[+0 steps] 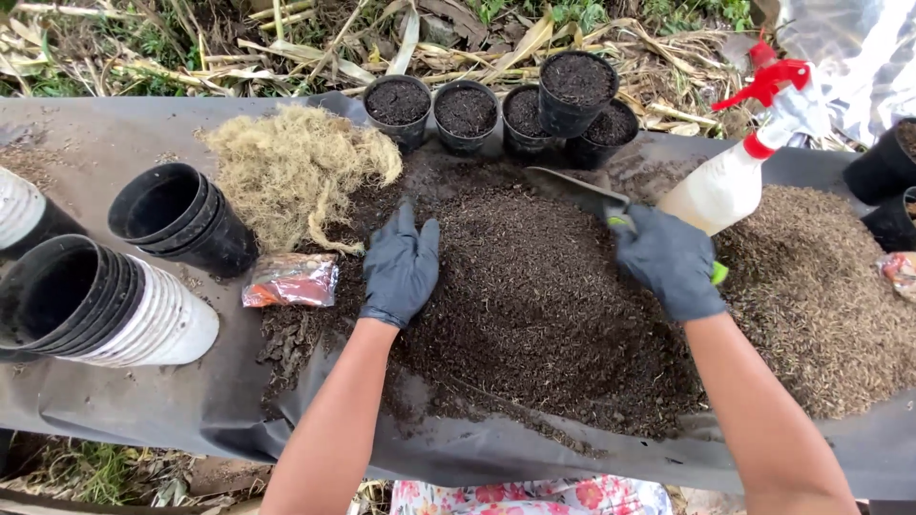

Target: Mixing soil on a workbench and filling small plastic pots using a hand trowel and a spray bottle.

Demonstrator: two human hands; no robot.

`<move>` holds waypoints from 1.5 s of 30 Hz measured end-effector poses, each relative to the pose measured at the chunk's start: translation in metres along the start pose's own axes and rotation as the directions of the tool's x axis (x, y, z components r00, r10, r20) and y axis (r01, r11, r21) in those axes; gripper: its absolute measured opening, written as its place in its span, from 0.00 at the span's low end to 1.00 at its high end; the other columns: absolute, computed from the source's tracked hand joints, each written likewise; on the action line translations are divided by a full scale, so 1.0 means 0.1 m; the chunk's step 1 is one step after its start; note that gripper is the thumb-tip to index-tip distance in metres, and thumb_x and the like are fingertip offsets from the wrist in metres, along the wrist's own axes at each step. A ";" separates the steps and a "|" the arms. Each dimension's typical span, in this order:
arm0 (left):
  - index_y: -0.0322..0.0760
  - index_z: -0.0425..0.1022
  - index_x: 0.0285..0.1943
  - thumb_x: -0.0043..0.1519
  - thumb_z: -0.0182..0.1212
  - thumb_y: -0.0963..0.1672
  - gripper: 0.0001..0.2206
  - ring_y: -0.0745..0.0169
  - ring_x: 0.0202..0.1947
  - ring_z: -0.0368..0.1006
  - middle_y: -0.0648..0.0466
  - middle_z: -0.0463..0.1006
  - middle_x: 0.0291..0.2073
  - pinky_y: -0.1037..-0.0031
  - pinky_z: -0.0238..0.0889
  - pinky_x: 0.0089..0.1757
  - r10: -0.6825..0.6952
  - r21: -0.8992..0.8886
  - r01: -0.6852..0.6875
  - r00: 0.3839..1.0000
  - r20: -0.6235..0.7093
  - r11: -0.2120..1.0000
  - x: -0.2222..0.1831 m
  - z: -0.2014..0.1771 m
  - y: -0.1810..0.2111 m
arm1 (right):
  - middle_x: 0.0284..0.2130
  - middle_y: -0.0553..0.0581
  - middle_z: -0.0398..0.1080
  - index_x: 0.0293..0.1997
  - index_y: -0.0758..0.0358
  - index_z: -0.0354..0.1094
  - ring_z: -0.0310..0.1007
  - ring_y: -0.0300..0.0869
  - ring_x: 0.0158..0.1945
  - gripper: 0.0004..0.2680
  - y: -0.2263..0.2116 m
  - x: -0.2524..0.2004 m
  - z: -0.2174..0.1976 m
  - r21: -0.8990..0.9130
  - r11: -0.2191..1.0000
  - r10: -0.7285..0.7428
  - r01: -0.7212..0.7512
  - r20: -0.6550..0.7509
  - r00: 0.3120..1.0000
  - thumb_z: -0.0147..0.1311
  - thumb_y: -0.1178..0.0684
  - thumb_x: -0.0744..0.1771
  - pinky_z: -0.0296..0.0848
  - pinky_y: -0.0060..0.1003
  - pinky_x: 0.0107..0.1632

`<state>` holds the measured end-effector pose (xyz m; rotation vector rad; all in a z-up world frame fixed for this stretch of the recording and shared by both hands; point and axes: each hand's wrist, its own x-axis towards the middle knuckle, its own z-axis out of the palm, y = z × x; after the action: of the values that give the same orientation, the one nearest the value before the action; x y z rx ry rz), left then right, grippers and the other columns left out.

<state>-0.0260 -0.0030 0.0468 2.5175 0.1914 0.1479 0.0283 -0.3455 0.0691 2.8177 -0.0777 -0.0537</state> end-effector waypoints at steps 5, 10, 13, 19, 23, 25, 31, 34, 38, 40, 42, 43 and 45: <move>0.30 0.56 0.78 0.71 0.29 0.60 0.37 0.33 0.72 0.56 0.35 0.65 0.70 0.51 0.39 0.70 0.091 -0.192 -0.066 0.988 0.127 0.979 0.19 0.22 -0.07 | 0.42 0.59 0.79 0.55 0.39 0.74 0.77 0.60 0.52 0.16 -0.23 0.32 0.12 0.515 0.851 -0.182 0.104 0.103 0.978 0.47 0.35 0.65 0.73 0.54 0.54; 0.39 0.60 0.77 0.71 0.35 0.56 0.31 0.42 0.74 0.54 0.44 0.64 0.72 0.57 0.41 0.71 0.107 -0.523 -0.042 0.990 0.096 0.852 0.52 0.74 -0.40 | 0.50 0.63 0.77 0.64 0.49 0.71 0.74 0.61 0.55 0.18 -0.22 0.11 -0.35 0.672 0.720 -0.279 0.174 0.052 0.959 0.51 0.49 0.65 0.70 0.55 0.60; 0.28 0.55 0.78 0.74 0.30 0.46 0.25 0.37 0.76 0.47 0.36 0.58 0.74 0.57 0.34 0.73 0.212 -0.698 -0.104 0.975 0.071 0.709 0.33 0.43 -0.15 | 0.50 0.59 0.77 0.61 0.46 0.73 0.76 0.55 0.54 0.18 -0.06 0.02 -0.33 0.724 0.660 -0.220 0.199 -0.067 0.973 0.59 0.49 0.63 0.72 0.49 0.59; 0.30 0.53 0.74 0.75 0.29 0.46 0.21 0.58 0.74 0.51 0.48 0.57 0.72 0.72 0.43 0.71 0.567 -0.618 -0.481 0.821 -0.068 0.622 0.14 0.03 0.11 | 0.43 0.52 0.79 0.57 0.52 0.76 0.78 0.46 0.40 0.13 0.28 -0.19 -0.42 0.496 0.674 -0.250 0.548 -0.544 0.801 0.60 0.53 0.66 0.80 0.41 0.40; 0.58 0.73 0.66 0.71 0.40 0.53 0.19 0.44 0.73 0.55 0.47 0.65 0.73 0.60 0.53 0.66 0.253 -0.596 -0.141 0.961 0.109 0.790 0.11 0.02 0.15 | 0.35 0.50 0.79 0.55 0.47 0.76 0.78 0.42 0.28 0.13 0.13 -0.40 -0.40 0.179 0.675 -0.363 0.716 -0.764 0.533 0.71 0.53 0.65 0.81 0.34 0.29; 0.58 0.69 0.69 0.70 0.37 0.55 0.22 0.52 0.75 0.54 0.48 0.64 0.73 0.65 0.46 0.67 0.295 -0.510 -0.182 0.944 0.150 0.841 0.09 0.05 0.11 | 0.37 0.49 0.78 0.62 0.44 0.70 0.77 0.41 0.31 0.15 0.18 -0.29 0.05 -0.001 0.728 -0.411 0.686 -0.801 0.435 0.60 0.55 0.69 0.78 0.34 0.32; 0.51 0.62 0.74 0.69 0.39 0.57 0.27 0.62 0.76 0.52 0.55 0.65 0.72 0.71 0.38 0.69 0.403 -0.386 -0.321 0.902 0.155 0.865 0.13 0.20 -0.07 | 0.39 0.49 0.78 0.63 0.47 0.73 0.77 0.39 0.35 0.21 0.60 -0.50 0.42 -0.148 0.797 -0.456 0.586 -0.784 0.421 0.50 0.66 0.65 0.75 0.35 0.39; 0.52 0.62 0.75 0.69 0.39 0.57 0.27 0.63 0.76 0.53 0.59 0.65 0.72 0.72 0.39 0.69 0.420 -0.350 -0.351 0.896 0.143 0.869 0.15 0.28 -0.14 | 0.40 0.50 0.78 0.70 0.47 0.67 0.76 0.42 0.35 0.22 0.87 -0.52 0.70 -0.156 0.832 -0.443 0.532 -0.764 0.468 0.49 0.64 0.67 0.75 0.37 0.40; 0.51 0.67 0.72 0.73 0.39 0.51 0.20 0.62 0.73 0.61 0.56 0.69 0.70 0.69 0.40 0.67 0.439 -0.404 -0.379 0.896 0.066 0.833 0.20 0.40 -0.23 | 0.34 0.50 0.76 0.76 0.46 0.63 0.72 0.42 0.30 0.22 1.16 -0.60 0.78 -0.159 0.852 -0.428 0.500 -0.760 0.489 0.54 0.62 0.71 0.79 0.41 0.39; 0.51 0.70 0.69 0.71 0.47 0.51 0.19 0.59 0.70 0.64 0.56 0.73 0.67 0.68 0.46 0.66 0.440 -0.442 -0.381 0.897 0.034 0.812 0.15 0.31 -0.18 | 0.35 0.46 0.77 0.63 0.46 0.72 0.74 0.39 0.32 0.13 1.16 -0.81 0.50 -0.161 0.898 -0.385 0.409 -0.738 0.555 0.57 0.60 0.72 0.77 0.37 0.42; 0.50 0.73 0.67 0.68 0.54 0.51 0.19 0.56 0.67 0.68 0.56 0.76 0.64 0.68 0.52 0.65 0.438 -0.479 -0.386 0.899 -0.003 0.788 0.07 0.03 0.00 | 0.36 0.43 0.78 0.51 0.46 0.80 0.76 0.37 0.33 0.06 1.22 -0.98 0.33 -0.171 0.934 -0.337 0.315 -0.717 0.610 0.59 0.58 0.74 0.75 0.33 0.45; 0.51 0.69 0.69 0.65 0.49 0.57 0.25 0.51 0.72 0.60 0.52 0.70 0.69 0.56 0.50 0.65 0.410 -0.465 -0.302 0.900 0.148 0.832 0.00 -0.19 0.16 | 0.37 0.39 0.77 0.55 0.40 0.82 0.75 0.36 0.35 0.08 1.27 -1.06 0.32 -0.165 0.955 -0.287 0.246 -0.717 0.635 0.63 0.54 0.72 0.70 0.32 0.46; 0.51 0.64 0.72 0.61 0.43 0.62 0.32 0.45 0.76 0.51 0.48 0.63 0.74 0.45 0.48 0.66 0.372 -0.437 -0.220 0.879 0.300 0.872 -0.12 -0.55 0.43 | 0.39 0.35 0.76 0.58 0.34 0.83 0.74 0.35 0.37 0.11 1.35 -1.25 0.37 -0.158 0.972 -0.235 0.175 -0.715 0.659 0.67 0.51 0.70 0.64 0.31 0.46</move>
<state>-0.0420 -0.0086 0.1158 2.1032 -0.3616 -0.1628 -0.1041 -0.4777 0.0806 2.5324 0.4233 0.9988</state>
